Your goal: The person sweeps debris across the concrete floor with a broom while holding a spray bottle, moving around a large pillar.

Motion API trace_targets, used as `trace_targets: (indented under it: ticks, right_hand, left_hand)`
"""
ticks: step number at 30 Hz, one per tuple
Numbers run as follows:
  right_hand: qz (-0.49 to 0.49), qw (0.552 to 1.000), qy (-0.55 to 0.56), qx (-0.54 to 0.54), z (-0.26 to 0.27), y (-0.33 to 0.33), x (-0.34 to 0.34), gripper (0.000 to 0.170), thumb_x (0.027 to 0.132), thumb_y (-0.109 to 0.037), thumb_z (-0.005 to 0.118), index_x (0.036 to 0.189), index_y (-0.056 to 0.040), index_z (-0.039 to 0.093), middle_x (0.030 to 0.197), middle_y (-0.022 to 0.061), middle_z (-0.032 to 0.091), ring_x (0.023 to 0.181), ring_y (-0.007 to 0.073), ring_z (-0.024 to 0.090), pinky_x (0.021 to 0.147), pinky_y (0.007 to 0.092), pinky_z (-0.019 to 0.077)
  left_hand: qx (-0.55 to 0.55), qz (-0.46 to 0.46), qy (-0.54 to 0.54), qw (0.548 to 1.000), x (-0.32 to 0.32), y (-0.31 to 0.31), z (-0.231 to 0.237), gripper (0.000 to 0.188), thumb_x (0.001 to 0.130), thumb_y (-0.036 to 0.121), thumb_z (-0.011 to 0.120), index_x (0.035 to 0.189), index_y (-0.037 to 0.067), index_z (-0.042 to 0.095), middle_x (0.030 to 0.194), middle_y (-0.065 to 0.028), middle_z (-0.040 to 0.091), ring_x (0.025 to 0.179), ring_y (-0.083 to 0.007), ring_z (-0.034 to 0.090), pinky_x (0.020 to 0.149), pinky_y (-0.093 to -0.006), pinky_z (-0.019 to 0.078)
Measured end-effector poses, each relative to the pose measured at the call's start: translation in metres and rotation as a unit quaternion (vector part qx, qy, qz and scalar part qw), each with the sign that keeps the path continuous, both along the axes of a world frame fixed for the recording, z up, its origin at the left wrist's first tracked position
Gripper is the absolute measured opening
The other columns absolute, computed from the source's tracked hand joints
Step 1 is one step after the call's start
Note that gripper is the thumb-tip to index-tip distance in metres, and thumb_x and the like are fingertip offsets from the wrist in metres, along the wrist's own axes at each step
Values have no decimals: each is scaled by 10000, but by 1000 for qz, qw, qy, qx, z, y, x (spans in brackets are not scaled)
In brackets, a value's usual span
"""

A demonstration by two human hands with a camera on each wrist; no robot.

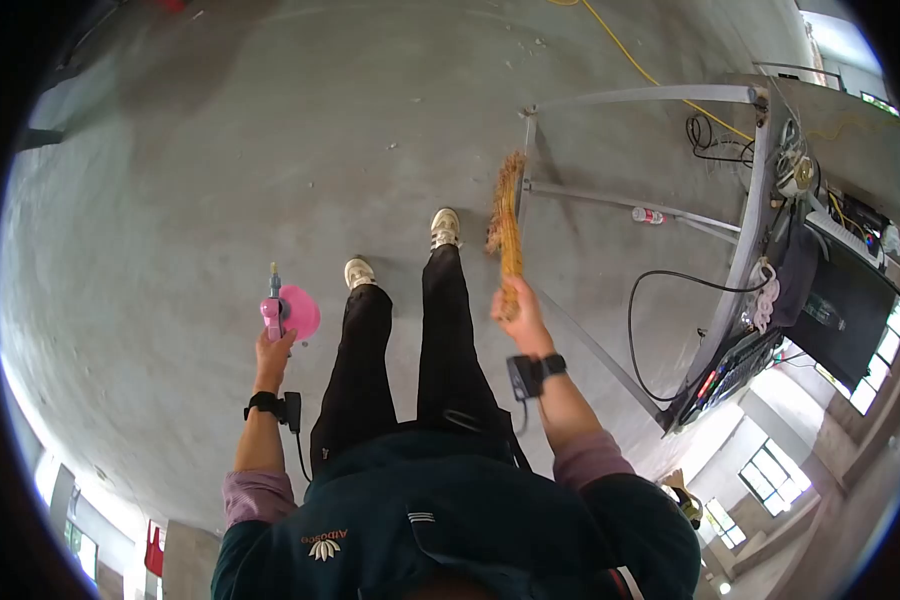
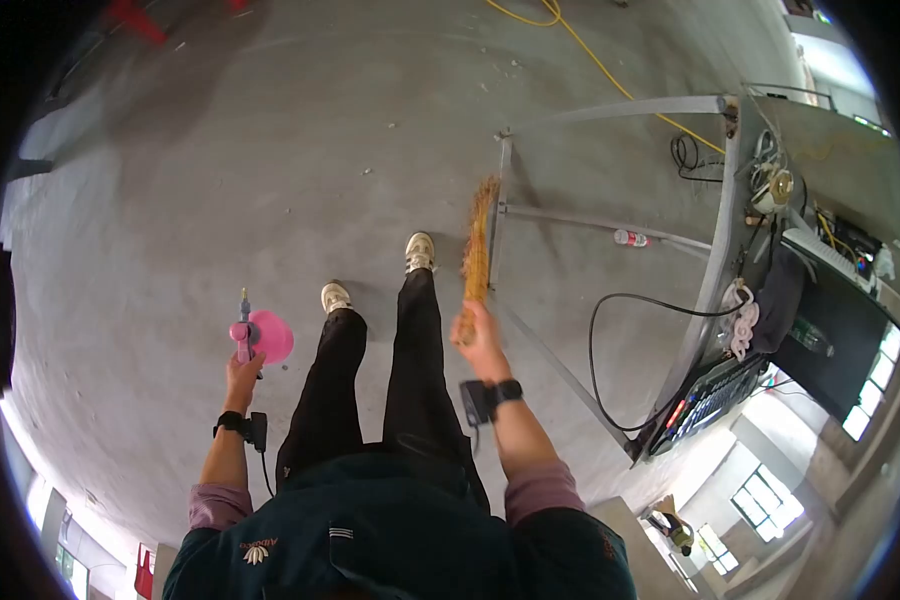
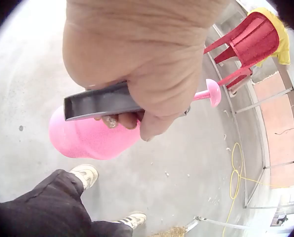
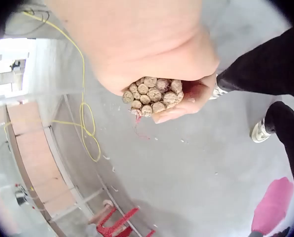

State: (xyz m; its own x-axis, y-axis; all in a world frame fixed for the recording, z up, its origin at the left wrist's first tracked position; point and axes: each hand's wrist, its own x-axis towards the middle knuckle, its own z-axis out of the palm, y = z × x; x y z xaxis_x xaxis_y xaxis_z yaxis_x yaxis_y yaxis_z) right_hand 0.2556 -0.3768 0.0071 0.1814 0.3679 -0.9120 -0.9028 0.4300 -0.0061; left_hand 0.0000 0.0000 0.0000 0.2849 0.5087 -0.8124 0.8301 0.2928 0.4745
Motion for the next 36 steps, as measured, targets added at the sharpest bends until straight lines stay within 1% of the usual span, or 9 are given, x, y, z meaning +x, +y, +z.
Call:
trace_targets:
  ticks: [2, 5, 11, 13, 16, 19, 23, 29, 36]
  right_hand:
    - [39, 990, -14, -138, 1, 40, 15, 191, 742, -204, 580, 799, -117, 420, 514, 41, 445, 393, 153, 421, 340, 265, 320]
    - [91, 989, -1, -119, 7, 85, 21, 178, 744, -204, 578, 762, -119, 423, 517, 31, 438, 397, 140, 414, 349, 266, 310]
    - [125, 991, 3, -52, 70, 60, 53, 188, 745, -207, 580, 735, -77, 445, 537, 27, 460, 359, 112, 393, 325, 221, 320]
    - [185, 965, -103, -152, 90, 68, 71, 187, 746, -203, 579, 760, -63, 456, 545, 27, 464, 369, 116, 418, 326, 227, 329]
    - [230, 942, -167, -179, 93, 75, 120, 175, 749, -187, 578, 787, -59, 464, 554, 34, 472, 385, 123, 452, 329, 234, 346]
    - [249, 924, -212, -197, 74, 88, 191, 177, 748, -179, 585, 815, -54, 479, 558, 40, 481, 394, 127, 464, 326, 245, 359]
    - [175, 923, -259, -224, 24, 112, 300, 198, 736, -185, 595, 839, -52, 490, 576, 45, 497, 402, 134, 470, 329, 251, 373]
    - [139, 908, -263, -294, -28, 129, 456, 229, 733, -231, 610, 826, -81, 464, 598, 44, 499, 442, 148, 482, 360, 272, 384]
    - [102, 936, -219, -256, -66, 98, 552, 189, 742, -196, 607, 797, -112, 446, 634, 19, 468, 562, 132, 509, 448, 241, 393]
  left_hand:
    - [-6, -21, 3, 1000, 5, -6, 0, 142, 701, 141, 645, 758, 51, 552, 592, 35, 483, 489, -59, 421, 438, -233, 328]
    - [-1, -19, 22, 1000, 0, 10, 8, 152, 696, 145, 658, 766, 50, 562, 638, 16, 506, 558, -76, 460, 492, -236, 344]
    - [5, 43, 5, 999, -10, 17, 18, 156, 681, 121, 643, 782, 40, 557, 603, 29, 487, 496, -65, 432, 436, -238, 338]
    - [13, 53, -8, 998, -12, 17, 14, 156, 681, 119, 642, 782, 40, 556, 603, 26, 487, 494, -66, 432, 435, -239, 339]
    - [34, 46, 4, 998, -17, 21, 15, 156, 679, 116, 640, 783, 39, 553, 604, 22, 486, 490, -69, 431, 432, -239, 338]
    - [42, 62, 32, 997, 2, 21, 27, 159, 678, 113, 639, 786, 36, 552, 610, 21, 486, 495, -73, 433, 434, -240, 337]
    - [39, 88, 65, 993, 33, 21, 42, 179, 674, 105, 640, 805, 19, 555, 639, 12, 501, 549, -83, 453, 480, -249, 360]
    - [64, 48, 91, 993, 86, 27, 39, 168, 666, 90, 644, 781, -5, 566, 668, 5, 523, 603, -88, 457, 544, -260, 386]
    - [23, 20, 69, 997, 175, 0, 41, 149, 681, 105, 634, 753, 4, 552, 631, 26, 498, 573, -75, 435, 523, -250, 374]
